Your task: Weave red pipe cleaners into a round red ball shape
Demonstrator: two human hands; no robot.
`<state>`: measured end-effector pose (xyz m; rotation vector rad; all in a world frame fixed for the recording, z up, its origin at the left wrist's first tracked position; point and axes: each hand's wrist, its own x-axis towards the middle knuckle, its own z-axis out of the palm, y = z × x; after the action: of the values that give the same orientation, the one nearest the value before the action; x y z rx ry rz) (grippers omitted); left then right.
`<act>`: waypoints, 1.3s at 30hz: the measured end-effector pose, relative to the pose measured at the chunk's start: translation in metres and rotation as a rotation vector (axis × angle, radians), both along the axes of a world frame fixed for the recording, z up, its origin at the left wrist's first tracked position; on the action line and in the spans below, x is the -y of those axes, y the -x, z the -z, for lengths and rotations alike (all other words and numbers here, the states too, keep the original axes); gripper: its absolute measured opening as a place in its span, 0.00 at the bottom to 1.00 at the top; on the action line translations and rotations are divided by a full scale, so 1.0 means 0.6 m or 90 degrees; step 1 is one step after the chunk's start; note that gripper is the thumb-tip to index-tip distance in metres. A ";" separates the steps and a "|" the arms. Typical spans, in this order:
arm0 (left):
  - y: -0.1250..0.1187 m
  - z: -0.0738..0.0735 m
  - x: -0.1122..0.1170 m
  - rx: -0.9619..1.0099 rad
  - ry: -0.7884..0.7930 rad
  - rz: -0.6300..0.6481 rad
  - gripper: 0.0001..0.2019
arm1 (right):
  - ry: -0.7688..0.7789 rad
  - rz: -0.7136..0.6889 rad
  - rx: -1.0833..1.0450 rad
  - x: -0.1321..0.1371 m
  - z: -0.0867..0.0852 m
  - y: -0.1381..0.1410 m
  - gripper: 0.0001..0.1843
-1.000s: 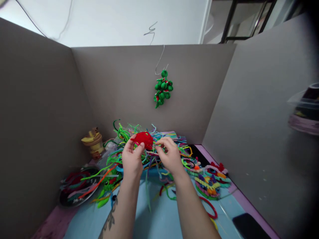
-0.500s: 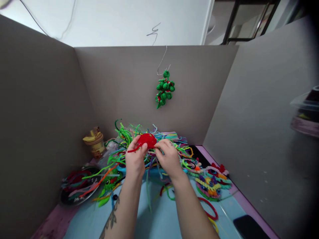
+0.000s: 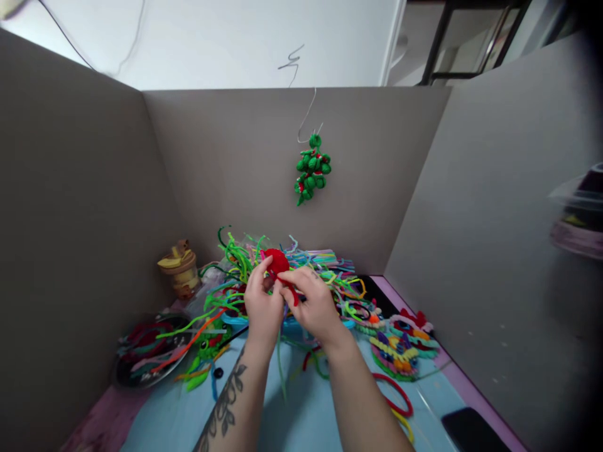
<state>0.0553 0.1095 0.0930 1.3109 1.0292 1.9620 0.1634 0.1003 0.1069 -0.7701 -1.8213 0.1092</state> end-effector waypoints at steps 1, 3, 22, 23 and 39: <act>-0.001 0.003 0.000 -0.038 -0.016 -0.009 0.23 | -0.006 -0.014 0.002 0.001 0.000 0.000 0.11; -0.004 0.006 0.001 -0.112 -0.041 -0.018 0.23 | -0.001 -0.027 -0.040 -0.001 0.002 0.000 0.11; -0.017 0.023 -0.017 -0.004 0.096 0.225 0.21 | 0.064 0.073 -0.429 0.021 -0.021 -0.021 0.05; -0.015 0.019 -0.017 0.022 0.119 0.241 0.22 | 0.079 0.066 -0.430 0.019 -0.021 -0.023 0.04; 0.005 -0.006 -0.020 0.426 0.147 0.350 0.15 | 0.169 0.148 -0.252 -0.032 0.016 -0.020 0.07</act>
<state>0.0522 0.1215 0.0967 0.6304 0.4753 1.6078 0.1756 0.1196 0.0971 -1.0605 -1.3475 0.3327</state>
